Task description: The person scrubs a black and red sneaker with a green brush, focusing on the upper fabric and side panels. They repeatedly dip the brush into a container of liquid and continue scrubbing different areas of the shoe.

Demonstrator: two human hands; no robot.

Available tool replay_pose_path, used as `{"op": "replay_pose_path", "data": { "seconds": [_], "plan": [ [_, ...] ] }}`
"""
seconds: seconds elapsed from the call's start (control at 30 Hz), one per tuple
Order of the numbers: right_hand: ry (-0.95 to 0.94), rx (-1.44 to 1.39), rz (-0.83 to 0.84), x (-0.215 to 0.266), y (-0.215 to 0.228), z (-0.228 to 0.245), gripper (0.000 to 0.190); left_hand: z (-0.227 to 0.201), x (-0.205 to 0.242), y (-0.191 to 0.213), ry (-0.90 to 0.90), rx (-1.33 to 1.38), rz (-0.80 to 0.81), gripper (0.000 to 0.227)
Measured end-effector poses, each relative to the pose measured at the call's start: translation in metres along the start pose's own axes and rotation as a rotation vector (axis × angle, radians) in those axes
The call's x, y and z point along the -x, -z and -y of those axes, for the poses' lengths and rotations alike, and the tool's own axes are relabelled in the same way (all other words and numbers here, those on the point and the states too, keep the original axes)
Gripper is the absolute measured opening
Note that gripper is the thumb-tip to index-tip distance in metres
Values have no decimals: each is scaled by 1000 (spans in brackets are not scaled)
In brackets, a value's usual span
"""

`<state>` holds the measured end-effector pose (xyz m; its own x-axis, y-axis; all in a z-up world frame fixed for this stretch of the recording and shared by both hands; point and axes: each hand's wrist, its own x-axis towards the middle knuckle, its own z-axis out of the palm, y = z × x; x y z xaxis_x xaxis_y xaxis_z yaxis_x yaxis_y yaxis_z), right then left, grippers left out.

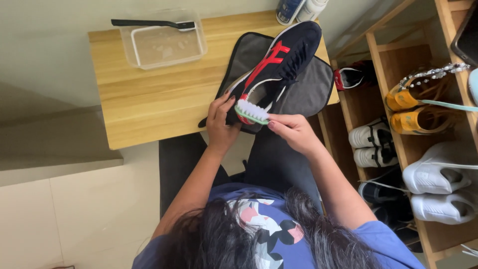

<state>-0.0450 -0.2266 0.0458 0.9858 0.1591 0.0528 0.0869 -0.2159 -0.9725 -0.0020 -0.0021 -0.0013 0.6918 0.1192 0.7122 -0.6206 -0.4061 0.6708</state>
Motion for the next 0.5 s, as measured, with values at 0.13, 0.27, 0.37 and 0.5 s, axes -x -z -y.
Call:
{"op": "replay_pose_path", "data": {
  "seconds": [0.13,0.27,0.37,0.5],
  "plan": [
    [18,9,-120,-12,7,6,21,-6,-5,2,4,-28,1,62],
    [25,-8,8,-8,0,34,20,-3,-2,1,10,-37,5,59],
    [-76,-138,-63,-5,8,26,23,-1,0,1,17,-33,10,58],
    [-239,-44,-158,2,27,26,21,3,2,-1,12,-31,11,60]
  ]
}}
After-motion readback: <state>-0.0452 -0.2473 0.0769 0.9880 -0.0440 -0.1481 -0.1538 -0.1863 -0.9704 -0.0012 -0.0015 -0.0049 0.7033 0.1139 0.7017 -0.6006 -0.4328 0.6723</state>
